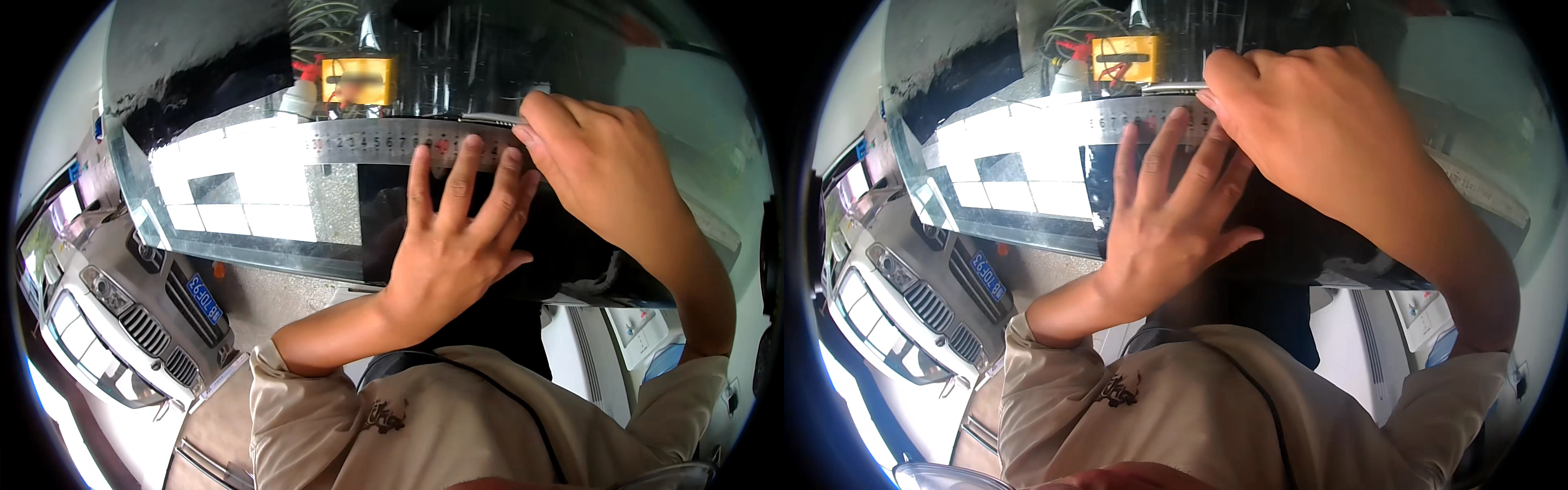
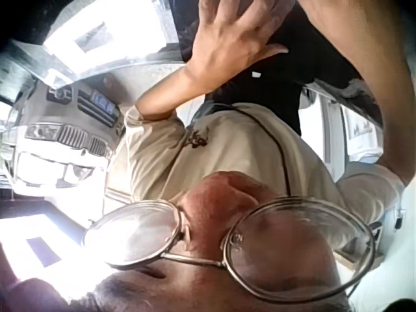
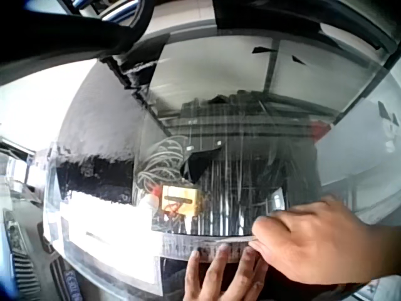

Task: The person measures and cuts a piece of black window tint film on a glass table using a ruler and a utility knife. They then apply the cut film to the side window of a white car, smoothing it out and trimming the edges.

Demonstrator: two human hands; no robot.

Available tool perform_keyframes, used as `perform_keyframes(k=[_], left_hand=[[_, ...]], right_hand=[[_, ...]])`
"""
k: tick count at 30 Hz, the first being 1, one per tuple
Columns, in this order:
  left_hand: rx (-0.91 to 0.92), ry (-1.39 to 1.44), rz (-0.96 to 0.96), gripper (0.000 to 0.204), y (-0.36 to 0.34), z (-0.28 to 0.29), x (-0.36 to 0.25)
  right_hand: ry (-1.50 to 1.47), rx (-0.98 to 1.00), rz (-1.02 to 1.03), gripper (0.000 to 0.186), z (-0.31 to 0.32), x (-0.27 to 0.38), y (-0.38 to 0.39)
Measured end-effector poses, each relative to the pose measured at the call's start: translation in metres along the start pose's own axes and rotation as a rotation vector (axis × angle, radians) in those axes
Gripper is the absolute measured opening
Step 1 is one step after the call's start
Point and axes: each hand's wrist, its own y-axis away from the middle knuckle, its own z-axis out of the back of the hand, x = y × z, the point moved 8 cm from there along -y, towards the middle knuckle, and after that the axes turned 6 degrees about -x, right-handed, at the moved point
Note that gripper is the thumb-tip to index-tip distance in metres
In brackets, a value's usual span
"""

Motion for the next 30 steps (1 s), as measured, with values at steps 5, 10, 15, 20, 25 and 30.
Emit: perform_keyframes(k=[5, 10, 15, 20, 25, 30], left_hand=[[-0.006, -0.003, -0.033, 0.062, 0.002, -0.003, -0.001], [0.041, 0.023, -0.054, 0.068, 0.007, -0.008, 0.005], [0.081, 0.035, -0.063, 0.072, 0.004, -0.007, -0.004], [0.116, 0.038, -0.064, 0.076, 0.004, -0.006, -0.003], [0.153, 0.05, -0.043, 0.085, 0.002, -0.003, -0.001], [0.165, 0.016, -0.015, 0.093, 0.004, -0.007, 0.003]], right_hand=[[0.104, 0.001, 0.051, 0.02, -0.021, 0.01, -0.019], [0.15, 0.084, 0.09, 0.021, -0.04, 0.02, -0.034], [0.166, 0.066, 0.13, 0.022, -0.033, 0.021, -0.031], [0.163, 0.141, 0.123, 0.022, -0.035, 0.022, -0.033], [0.144, 0.15, 0.143, 0.022, -0.033, 0.018, -0.033], [0.154, 0.157, 0.127, 0.016, -0.028, 0.013, -0.026]])
